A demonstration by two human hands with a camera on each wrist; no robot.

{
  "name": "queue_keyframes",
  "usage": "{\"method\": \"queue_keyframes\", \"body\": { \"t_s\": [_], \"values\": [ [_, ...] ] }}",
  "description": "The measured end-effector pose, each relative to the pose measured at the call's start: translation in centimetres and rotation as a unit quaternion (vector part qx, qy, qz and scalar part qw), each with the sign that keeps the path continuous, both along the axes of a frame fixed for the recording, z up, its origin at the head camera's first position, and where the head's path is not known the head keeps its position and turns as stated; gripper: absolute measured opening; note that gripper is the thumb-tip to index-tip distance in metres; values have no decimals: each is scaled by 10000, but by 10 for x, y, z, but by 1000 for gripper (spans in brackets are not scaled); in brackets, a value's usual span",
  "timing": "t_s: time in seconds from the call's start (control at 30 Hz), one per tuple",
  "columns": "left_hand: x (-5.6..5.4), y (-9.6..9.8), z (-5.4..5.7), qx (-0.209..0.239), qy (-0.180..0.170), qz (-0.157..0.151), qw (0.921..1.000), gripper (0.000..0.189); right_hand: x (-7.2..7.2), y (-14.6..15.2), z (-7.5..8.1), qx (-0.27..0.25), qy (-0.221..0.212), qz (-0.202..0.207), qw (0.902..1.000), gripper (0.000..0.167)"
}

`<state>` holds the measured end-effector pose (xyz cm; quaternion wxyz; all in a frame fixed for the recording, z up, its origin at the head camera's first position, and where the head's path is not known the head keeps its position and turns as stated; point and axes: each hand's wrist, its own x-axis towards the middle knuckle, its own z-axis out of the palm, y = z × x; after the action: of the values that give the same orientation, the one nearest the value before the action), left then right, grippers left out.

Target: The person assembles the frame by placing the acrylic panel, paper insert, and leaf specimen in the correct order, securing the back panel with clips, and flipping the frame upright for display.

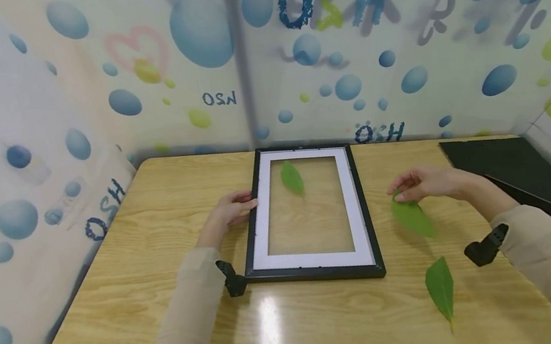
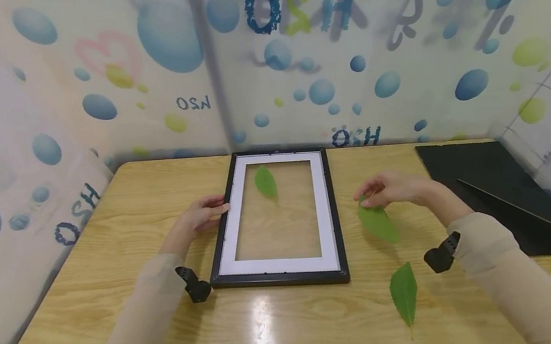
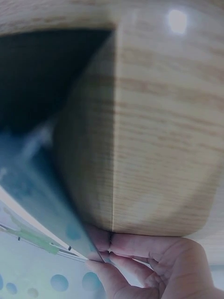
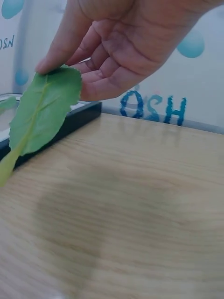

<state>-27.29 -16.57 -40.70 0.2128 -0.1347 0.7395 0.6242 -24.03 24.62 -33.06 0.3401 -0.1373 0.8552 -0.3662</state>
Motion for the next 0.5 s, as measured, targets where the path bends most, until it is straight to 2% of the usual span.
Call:
{"method": "queue_keyframes", "body": {
  "t_s": [0.27,0.5],
  "values": [
    [-1,-2,1,-11,-11,26,10000,53,-16,-25,2,-365,465,-55,9982,45],
    [-2,0,-1,-5,-13,-29,10000,53,-33,-45,1,-463,612,-375,9963,45]
  ]
}}
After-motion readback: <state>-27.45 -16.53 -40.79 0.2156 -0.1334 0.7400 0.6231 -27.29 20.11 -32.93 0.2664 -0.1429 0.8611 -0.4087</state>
